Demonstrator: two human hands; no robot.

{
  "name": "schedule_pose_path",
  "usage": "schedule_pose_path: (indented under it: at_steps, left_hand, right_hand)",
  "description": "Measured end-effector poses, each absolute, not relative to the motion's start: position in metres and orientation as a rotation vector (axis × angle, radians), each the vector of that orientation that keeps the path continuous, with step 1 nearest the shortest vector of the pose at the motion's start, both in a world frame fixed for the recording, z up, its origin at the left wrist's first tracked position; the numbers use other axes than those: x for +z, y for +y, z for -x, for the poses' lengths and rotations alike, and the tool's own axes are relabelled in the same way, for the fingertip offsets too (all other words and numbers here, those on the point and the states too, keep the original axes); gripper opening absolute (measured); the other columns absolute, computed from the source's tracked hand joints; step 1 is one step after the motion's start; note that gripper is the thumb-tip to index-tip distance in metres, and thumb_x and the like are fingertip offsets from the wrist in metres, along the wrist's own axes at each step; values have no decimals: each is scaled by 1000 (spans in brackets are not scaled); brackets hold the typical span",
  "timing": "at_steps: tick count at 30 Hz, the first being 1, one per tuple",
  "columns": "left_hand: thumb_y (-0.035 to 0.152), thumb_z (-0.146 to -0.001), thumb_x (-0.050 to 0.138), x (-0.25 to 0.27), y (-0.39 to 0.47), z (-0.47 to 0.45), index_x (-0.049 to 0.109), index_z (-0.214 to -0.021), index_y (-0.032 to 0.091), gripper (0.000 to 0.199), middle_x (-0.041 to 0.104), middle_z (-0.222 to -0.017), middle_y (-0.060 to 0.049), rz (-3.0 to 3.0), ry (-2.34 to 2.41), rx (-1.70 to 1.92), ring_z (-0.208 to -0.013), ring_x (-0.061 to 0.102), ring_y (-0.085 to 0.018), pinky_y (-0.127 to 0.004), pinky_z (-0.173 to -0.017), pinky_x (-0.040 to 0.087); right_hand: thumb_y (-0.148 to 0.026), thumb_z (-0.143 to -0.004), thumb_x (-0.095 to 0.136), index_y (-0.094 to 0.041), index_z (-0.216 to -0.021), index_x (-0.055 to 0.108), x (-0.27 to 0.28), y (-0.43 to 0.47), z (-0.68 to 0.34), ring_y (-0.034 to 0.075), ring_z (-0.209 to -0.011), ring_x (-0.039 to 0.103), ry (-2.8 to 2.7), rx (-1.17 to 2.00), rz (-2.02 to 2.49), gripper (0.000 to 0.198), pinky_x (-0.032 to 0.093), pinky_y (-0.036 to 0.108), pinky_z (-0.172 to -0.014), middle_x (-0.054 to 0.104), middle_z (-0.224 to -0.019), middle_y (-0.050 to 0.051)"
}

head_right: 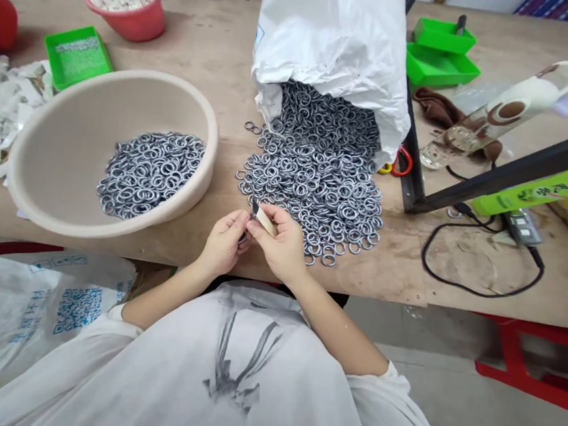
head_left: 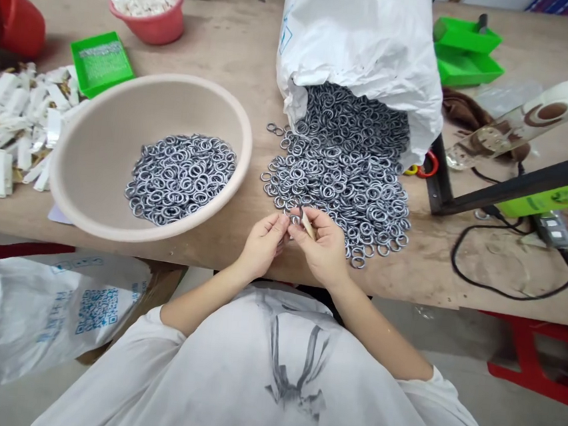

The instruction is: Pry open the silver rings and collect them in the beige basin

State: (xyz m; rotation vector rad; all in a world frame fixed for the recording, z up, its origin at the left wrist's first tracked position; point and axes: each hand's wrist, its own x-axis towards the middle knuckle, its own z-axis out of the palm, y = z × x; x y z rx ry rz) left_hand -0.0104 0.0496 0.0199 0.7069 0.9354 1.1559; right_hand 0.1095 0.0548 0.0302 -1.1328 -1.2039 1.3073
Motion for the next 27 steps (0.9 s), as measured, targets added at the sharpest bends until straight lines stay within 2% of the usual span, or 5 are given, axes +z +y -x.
schedule_pose_path:
  at_steps: [3, 7, 13, 16, 27]
  left_hand:
    - [62, -73, 76, 25, 47, 8, 51, -72, 18, 51, 36, -51, 8, -692, 916, 1123, -41, 27, -4, -17, -37, 20]
    - [61, -73, 75, 35, 43, 6, 49, -70, 17, 51, 45, -55, 6, -654, 915, 1048, -41, 30, -3, -17, -38, 21]
    - [58, -72, 77, 41, 43, 8, 45, -72, 19, 51, 41, -53, 8, -504, 973, 1095, -40, 31, -3, -16, -39, 23]
    - [58, -70, 79, 41, 43, 8, 44, -72, 19, 52, 41, -53, 9, -482, 974, 1108, -41, 32, -3, -15, -40, 24]
    - [59, -73, 77, 42, 35, 18, 45, -70, 18, 52, 44, -55, 7, -577, 826, 988, -42, 33, -3, -16, -40, 24]
  right_hand:
    - [-55, -67, 83, -22, -90, 67, 33, 58, -116, 16, -77, 62, -1238, 1314, 1137, 43, 53, 33, -77, 67, -84, 1]
    - [-68, -77, 69, -23, -81, 62, 37, 62, -123, 16, -65, 58, -1278, 1329, 1149, 46, 50, 32, -66, 63, -71, 0]
    - [-64, -93, 51, -21, -78, 64, 37, 52, -133, 17, -69, 55, -1844, 773, 1193, 48, 39, 30, -65, 61, -72, 3]
    - [-60, -98, 45, -20, -76, 64, 35, 46, -133, 15, -67, 53, -1966, 645, 1191, 49, 36, 29, -63, 59, -71, 3]
    - [-62, -94, 48, -22, -69, 56, 23, 65, -135, 14, -60, 46, -1735, 895, 1365, 47, 35, 28, -61, 53, -62, -1]
